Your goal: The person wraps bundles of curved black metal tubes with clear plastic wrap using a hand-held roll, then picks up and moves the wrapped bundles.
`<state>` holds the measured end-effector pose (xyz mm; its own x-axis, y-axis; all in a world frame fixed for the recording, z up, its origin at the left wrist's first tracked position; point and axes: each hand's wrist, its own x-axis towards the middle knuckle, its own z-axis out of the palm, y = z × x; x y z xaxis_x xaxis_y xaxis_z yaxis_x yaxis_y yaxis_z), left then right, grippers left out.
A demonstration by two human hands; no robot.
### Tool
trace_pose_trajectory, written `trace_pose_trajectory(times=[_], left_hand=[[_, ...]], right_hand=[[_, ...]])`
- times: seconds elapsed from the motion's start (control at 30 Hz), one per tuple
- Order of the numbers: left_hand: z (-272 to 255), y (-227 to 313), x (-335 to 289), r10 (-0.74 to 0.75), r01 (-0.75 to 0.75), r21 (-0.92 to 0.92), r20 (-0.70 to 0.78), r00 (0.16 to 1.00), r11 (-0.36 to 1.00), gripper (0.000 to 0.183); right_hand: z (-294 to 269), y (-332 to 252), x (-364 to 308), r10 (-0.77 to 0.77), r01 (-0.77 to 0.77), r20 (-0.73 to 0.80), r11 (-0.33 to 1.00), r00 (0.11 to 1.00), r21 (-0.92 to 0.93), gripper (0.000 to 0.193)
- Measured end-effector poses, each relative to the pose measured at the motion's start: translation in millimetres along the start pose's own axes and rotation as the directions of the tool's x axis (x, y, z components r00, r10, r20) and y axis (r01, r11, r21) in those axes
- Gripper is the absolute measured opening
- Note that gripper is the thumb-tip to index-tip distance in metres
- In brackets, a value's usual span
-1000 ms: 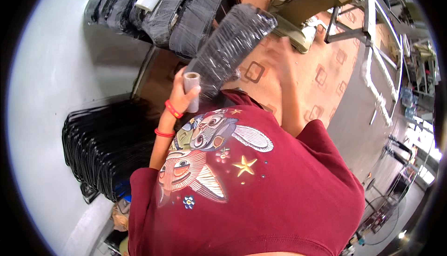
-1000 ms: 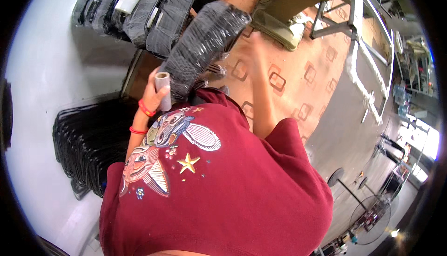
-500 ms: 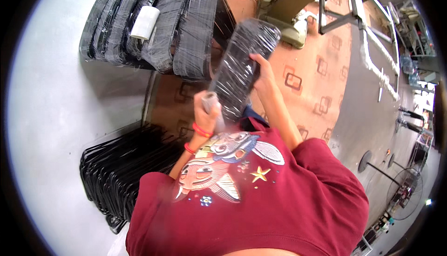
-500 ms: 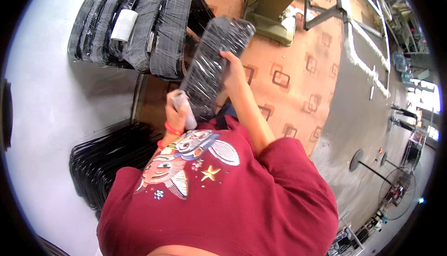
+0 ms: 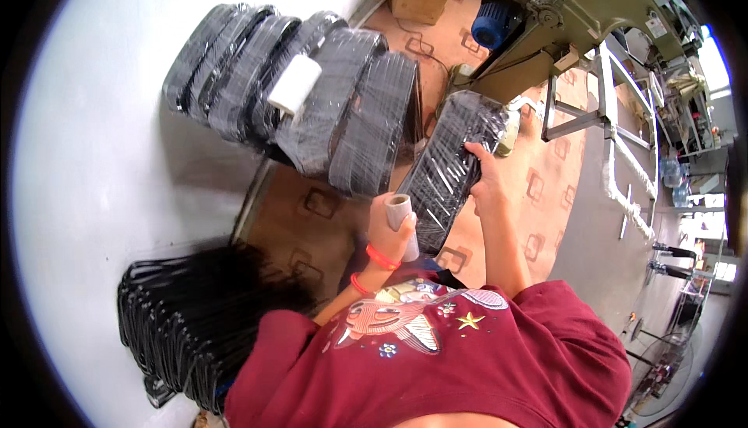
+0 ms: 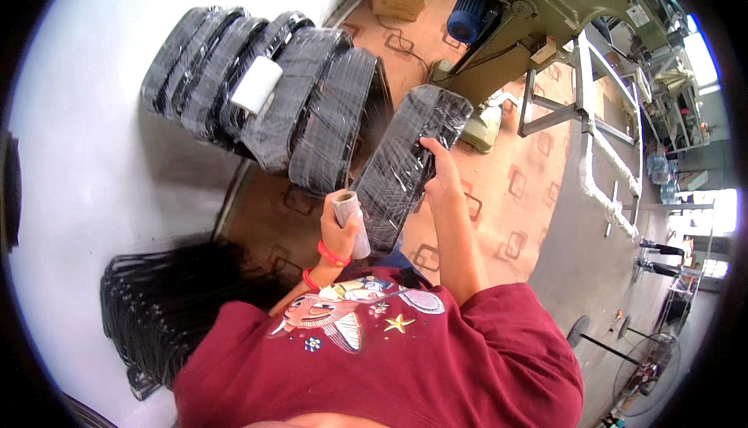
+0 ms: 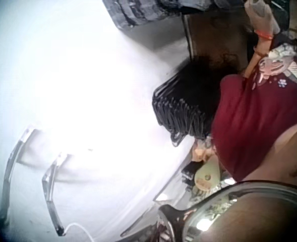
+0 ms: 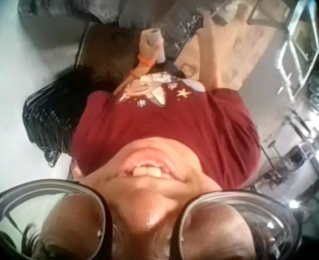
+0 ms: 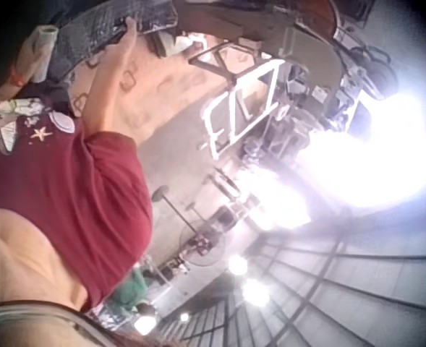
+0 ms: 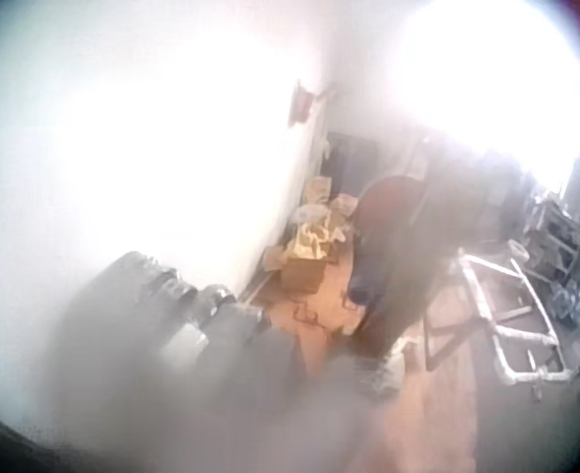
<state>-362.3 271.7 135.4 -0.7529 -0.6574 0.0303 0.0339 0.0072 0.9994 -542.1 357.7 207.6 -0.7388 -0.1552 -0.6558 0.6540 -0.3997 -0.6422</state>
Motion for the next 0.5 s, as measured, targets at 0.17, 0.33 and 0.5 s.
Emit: trace_pose_trajectory(times=[0.17,0.33,0.5], left_hand=[[-13,62,23,0.4,-0.463,0.358,0.237,0.885,0.811,0.03],[-6,14,17,0.157,-0.327,0.317,0.459,0.874,0.89,0.052],[1,-14,2,0.226,-0.528,0.556,0.521,0.823,0.642,0.068]], right_hand=[[-28,45,103,0.083,-0.084,0.056,0.996,0.995,0.018,0.023],[-4,34,105,0.103,-0.108,0.069,0.991,0.992,0.073,0.021],[-12,49,95,-0.062,0.067,0.141,0.997,0.988,-0.034,0.03]])
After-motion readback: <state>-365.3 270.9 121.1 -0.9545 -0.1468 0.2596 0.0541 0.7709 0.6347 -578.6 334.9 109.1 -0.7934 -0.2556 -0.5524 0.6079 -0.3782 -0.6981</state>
